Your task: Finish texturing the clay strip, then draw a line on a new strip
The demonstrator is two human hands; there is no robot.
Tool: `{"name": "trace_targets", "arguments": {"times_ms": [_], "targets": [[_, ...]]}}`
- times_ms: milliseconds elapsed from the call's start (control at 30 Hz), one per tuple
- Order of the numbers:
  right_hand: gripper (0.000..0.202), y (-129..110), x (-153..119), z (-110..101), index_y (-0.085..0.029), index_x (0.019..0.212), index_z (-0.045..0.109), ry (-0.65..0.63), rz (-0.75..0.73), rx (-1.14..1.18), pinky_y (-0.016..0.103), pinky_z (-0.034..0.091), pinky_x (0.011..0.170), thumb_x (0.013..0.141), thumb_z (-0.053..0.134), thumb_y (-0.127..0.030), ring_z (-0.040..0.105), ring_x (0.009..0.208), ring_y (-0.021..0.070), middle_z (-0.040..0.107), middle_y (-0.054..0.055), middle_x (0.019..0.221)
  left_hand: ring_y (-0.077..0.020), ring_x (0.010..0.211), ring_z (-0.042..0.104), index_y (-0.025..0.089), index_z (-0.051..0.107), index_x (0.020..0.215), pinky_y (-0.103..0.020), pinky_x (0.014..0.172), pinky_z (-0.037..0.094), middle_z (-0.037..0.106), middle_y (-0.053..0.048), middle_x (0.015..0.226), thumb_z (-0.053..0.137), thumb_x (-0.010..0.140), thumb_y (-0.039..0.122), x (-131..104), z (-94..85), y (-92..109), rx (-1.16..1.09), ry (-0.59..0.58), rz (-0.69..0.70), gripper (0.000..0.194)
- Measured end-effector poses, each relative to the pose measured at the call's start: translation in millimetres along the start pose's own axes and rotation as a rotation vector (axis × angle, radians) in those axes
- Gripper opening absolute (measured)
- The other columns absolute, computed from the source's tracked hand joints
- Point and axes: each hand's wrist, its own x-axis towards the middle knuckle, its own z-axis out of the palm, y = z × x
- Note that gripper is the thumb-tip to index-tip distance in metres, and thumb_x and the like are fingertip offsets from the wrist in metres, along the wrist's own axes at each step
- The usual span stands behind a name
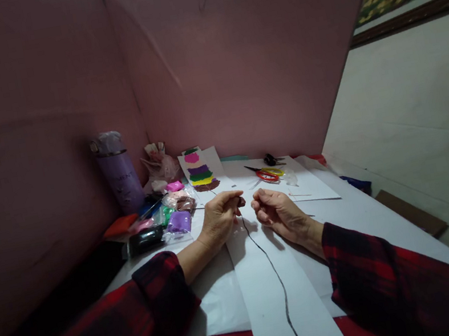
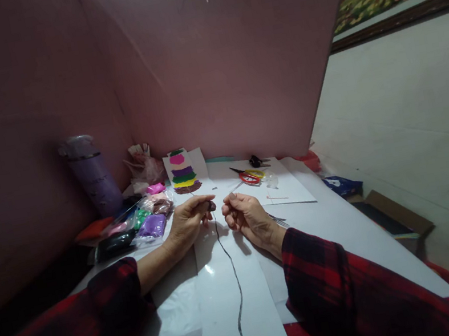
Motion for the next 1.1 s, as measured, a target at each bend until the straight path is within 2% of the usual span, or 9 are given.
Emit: {"name": "trace_targets", "arguments": {"times_ms": [100,200,300,367,433,667,867,1000,1100], "targets": [[0.034,3.9,-2.3,2.3,-0.018,0.072,0.056,0.07,-0.124,-0.172,0.017,0.031,0.033,0.07,0.078,-0.044,0.046,0.039,0.0066,0.061,-0.003,0.06,-0.008,0.048,0.054,0.012,0.065,0.092,-0.018,0.04,0.044,0.065,-0.002,0.068,0.066,0.076,0.033,-0.2,0.6,1.8,-0.028,-0.014,-0.03,0.027],[0.024,7.9,-5.4,5.0,-0.019,0.079,0.06,0.121,-0.251,-0.385,0.019,0.033,0.034,0.075,0.073,-0.039,0.044,0.038,0.0079,0.058,-0.005,0.056,-0.008,0.047,0.054,0.013,0.061,0.083,-0.018,0.04,0.043,0.065,-0.001,0.066,0.067,0.076,0.033,-0.3,0.6,2.7,-0.021,-0.021,-0.041,0.021],[0.02,10.8,-7.6,6.7,-0.02,0.089,0.066,0.075,-0.339,-0.55,0.022,0.042,0.041,0.077,0.071,-0.033,0.054,0.051,0.0125,0.063,-0.001,0.065,-0.0078,0.045,0.052,0.015,0.059,0.075,-0.018,0.04,0.042,0.06,0.002,0.058,0.066,0.076,0.032,-0.4,0.1,2.5,0.014,-0.031,-0.026,0.018],[0.015,11.9,-8.2,7.2,-0.02,0.087,0.067,0.057,-0.381,-0.605,0.025,0.047,0.049,0.078,0.07,-0.031,0.059,0.06,0.0145,0.065,0.001,0.072,-0.0078,0.044,0.052,0.015,0.059,0.075,-0.018,0.04,0.041,0.057,0.004,0.055,0.067,0.076,0.031,-0.5,0.0,2.1,0.031,-0.044,-0.021,0.017],[0.014,12.2,-8.3,7.6,-0.019,0.083,0.067,0.063,-0.388,-0.597,0.025,0.048,0.051,0.079,0.069,-0.033,0.059,0.06,0.0139,0.065,0.001,0.072,-0.0078,0.043,0.051,0.015,0.059,0.074,-0.018,0.04,0.04,0.056,0.004,0.054,0.067,0.076,0.031,-0.5,0.2,2.0,0.033,-0.045,-0.018,0.017],[0.02,7.7,-7.2,8.4,-0.018,0.079,0.062,0.14,-0.273,-0.496,0.022,0.043,0.035,0.076,0.069,-0.036,0.047,0.038,0.0095,0.058,-0.004,0.054,-0.0074,0.041,0.049,0.015,0.059,0.073,-0.017,0.037,0.038,0.056,0.004,0.052,0.069,0.073,0.034,1.1,0.9,2.0,-0.009,0.044,-0.036,0.021],[0.021,10.0,-7.2,7.8,-0.018,0.085,0.063,0.075,-0.252,-0.501,0.022,0.04,0.035,0.076,0.07,-0.035,0.049,0.038,0.0099,0.06,-0.003,0.055,-0.0073,0.042,0.049,0.014,0.062,0.073,-0.016,0.036,0.038,0.057,0.003,0.053,0.069,0.072,0.031,2.9,-0.2,0.9,-0.003,0.118,-0.046,0.019],[0.015,15.7,-6.2,5.5,-0.018,0.083,0.064,0.043,-0.336,-0.553,0.022,0.043,0.044,0.08,0.067,-0.033,0.055,0.049,0.0115,0.061,-0.002,0.058,-0.0075,0.045,0.052,0.013,0.064,0.074,-0.016,0.037,0.039,0.063,0.0,0.061,0.067,0.074,0.031,1.9,0.0,3.0,0.009,0.074,-0.03,0.018],[0.014,17.5,-4.8,3.3,-0.019,0.08,0.062,0.061,-0.349,-0.58,0.023,0.042,0.044,0.08,0.067,-0.032,0.054,0.047,0.0113,0.06,-0.003,0.057,-0.0087,0.046,0.055,0.012,0.067,0.08,-0.017,0.037,0.042,0.064,-0.001,0.064,0.066,0.075,0.034,0.5,0.3,6.2,0.015,0.024,-0.037,0.023]]}}
